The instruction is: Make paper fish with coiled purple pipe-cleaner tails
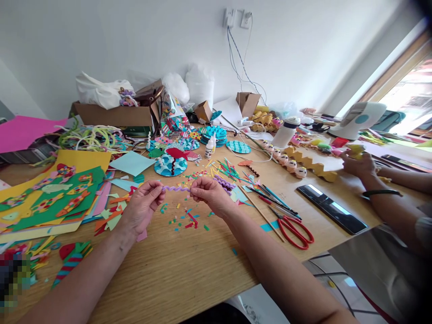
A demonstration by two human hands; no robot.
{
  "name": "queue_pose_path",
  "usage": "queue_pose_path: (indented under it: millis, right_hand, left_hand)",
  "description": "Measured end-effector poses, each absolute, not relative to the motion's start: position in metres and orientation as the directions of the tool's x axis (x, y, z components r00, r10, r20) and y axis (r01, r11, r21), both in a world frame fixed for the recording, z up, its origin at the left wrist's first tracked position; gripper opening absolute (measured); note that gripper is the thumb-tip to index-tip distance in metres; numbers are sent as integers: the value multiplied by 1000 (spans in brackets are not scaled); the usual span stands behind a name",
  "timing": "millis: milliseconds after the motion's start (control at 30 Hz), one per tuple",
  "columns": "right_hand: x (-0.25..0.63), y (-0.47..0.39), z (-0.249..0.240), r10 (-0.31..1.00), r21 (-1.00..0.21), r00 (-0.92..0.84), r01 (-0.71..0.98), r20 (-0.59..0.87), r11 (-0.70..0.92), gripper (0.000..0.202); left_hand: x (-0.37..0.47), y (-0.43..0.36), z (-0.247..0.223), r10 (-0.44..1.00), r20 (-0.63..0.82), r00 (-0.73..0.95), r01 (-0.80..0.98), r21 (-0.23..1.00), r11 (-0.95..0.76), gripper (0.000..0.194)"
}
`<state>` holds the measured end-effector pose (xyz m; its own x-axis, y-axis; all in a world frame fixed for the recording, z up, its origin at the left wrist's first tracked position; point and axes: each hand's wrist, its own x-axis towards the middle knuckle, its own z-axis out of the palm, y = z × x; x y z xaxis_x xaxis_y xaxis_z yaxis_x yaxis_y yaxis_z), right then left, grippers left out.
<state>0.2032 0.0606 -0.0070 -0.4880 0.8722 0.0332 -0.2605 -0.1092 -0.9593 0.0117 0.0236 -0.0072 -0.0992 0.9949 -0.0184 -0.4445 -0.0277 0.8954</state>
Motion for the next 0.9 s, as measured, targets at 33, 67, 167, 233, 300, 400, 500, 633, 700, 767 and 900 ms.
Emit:
queue_pose_path:
  millis: [33, 67, 167, 233, 300, 400, 500, 633, 700, 767, 900]
  right_hand:
    - [203, 60, -7, 875, -958, -482, -266, 34, -110, 26]
    - [203, 60, -7, 877, -956, -479, -272, 35, -110, 26]
    - [203, 60, -8, 872, -954, -487, -279, 42, -110, 26]
    - [203, 60, -8, 868, -957, -495, -269, 39, -110, 26]
    - [203, 60, -8, 867, -961, -496, -258, 40, -103, 27]
    - [203, 58, -5, 856, -969, -515, -230, 46, -86, 28]
    - [202, 56, -1, 832, -975, -553, -202, 34, -94, 31]
    - [201, 57, -2, 841, -980, -534, -194, 81, -29, 30]
    - [201, 60, -5, 855, -986, -505, -161, 118, 41, 25]
    - [200, 62, -9, 864, -990, -484, -91, 139, 108, 19]
    - [206, 60, -5, 853, -939, -474, 137, 218, 316, 7]
  left_hand:
    - [11, 24, -8, 994, -12, -107, -449, 893, -37, 23]
    - [11, 25, -8, 993, -6, -114, -452, 891, -46, 23]
    - [11, 25, -10, 992, -7, -129, -448, 893, -52, 21]
    - [11, 25, -11, 992, -15, -124, -444, 895, -42, 22]
    - [11, 25, -12, 992, -18, -123, -441, 897, -38, 23]
    - [11, 25, -12, 992, -13, -129, -435, 899, -45, 24]
    - [12, 24, -9, 991, -13, -131, -437, 898, -46, 24]
    - [13, 23, -6, 991, -18, -129, -442, 896, -41, 25]
    - [13, 23, -6, 993, -18, -121, -441, 897, -37, 25]
    - [14, 23, -7, 994, -9, -113, -434, 900, -41, 24]
    - [16, 19, -5, 996, -2, -86, -386, 922, -32, 23]
